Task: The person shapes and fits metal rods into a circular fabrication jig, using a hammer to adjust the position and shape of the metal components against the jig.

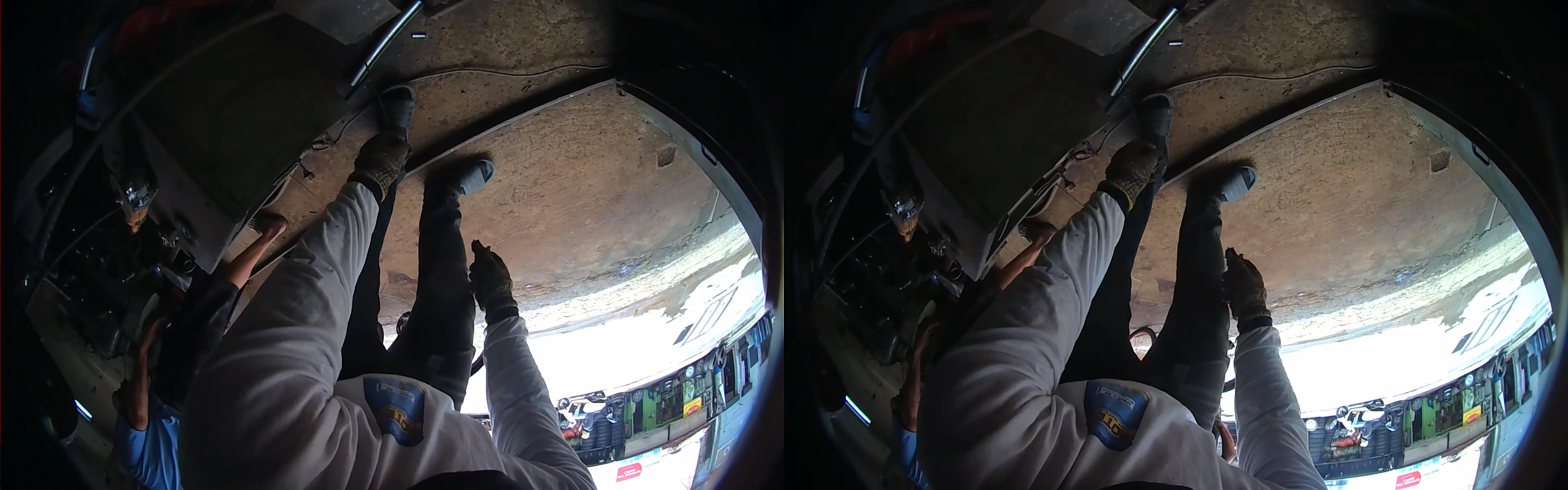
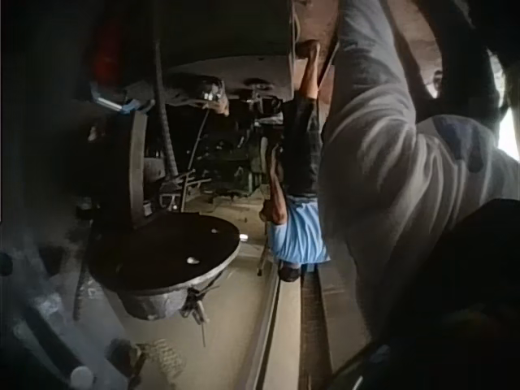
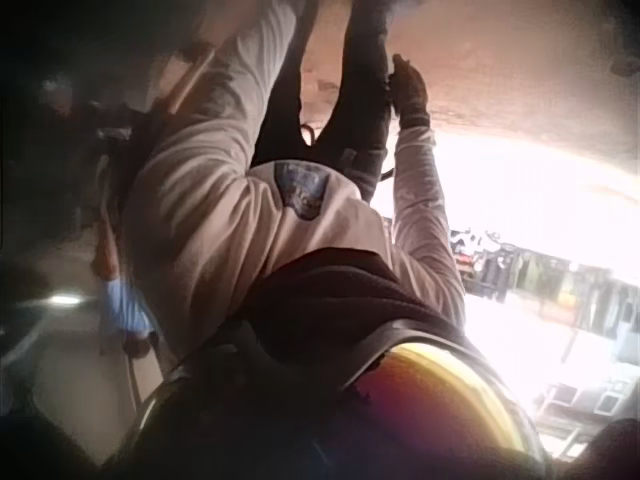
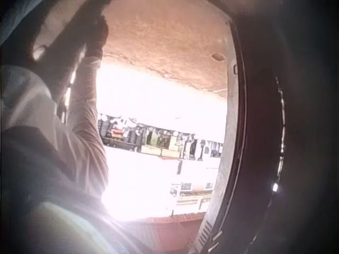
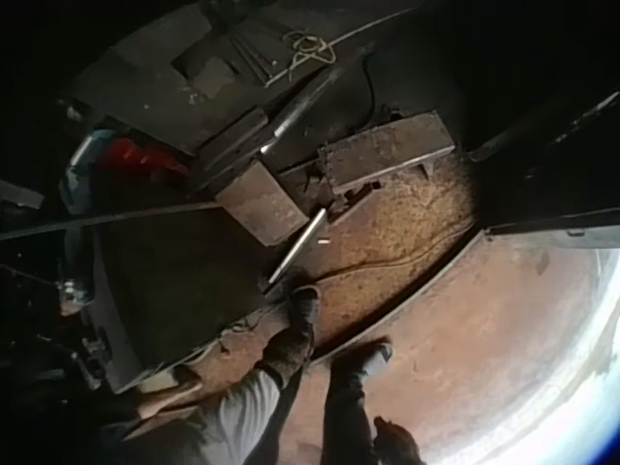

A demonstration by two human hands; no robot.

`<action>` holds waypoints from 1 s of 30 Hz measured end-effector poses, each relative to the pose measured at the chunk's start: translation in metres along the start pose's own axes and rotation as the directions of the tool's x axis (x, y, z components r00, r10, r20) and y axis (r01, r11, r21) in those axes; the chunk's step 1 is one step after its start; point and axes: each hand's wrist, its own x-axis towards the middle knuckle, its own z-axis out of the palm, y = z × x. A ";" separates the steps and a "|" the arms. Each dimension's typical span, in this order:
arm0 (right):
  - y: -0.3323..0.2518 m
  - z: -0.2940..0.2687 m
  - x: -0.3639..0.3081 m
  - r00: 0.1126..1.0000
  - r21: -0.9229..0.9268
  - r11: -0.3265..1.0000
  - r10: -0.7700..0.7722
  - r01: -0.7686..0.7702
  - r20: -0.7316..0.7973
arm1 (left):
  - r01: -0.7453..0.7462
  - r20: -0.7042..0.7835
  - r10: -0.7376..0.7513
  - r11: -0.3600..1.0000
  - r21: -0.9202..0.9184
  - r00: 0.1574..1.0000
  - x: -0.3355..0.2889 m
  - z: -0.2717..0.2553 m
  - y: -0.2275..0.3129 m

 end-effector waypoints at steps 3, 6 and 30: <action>0.009 -0.007 -0.009 0.998 -0.039 0.998 -0.059 0.059 -0.015 | -0.143 -0.047 0.153 0.974 0.177 0.987 -0.063 -0.016 0.018; 0.008 -0.021 -0.021 0.988 -0.091 0.985 -0.141 0.146 0.056 | -0.367 -0.097 0.390 0.909 0.197 0.916 -0.127 -0.038 0.018; 0.047 -0.107 -0.142 0.964 -0.304 0.915 -0.259 0.266 0.065 | 0.030 -0.156 0.427 0.288 0.957 0.891 -0.174 -0.308 -0.044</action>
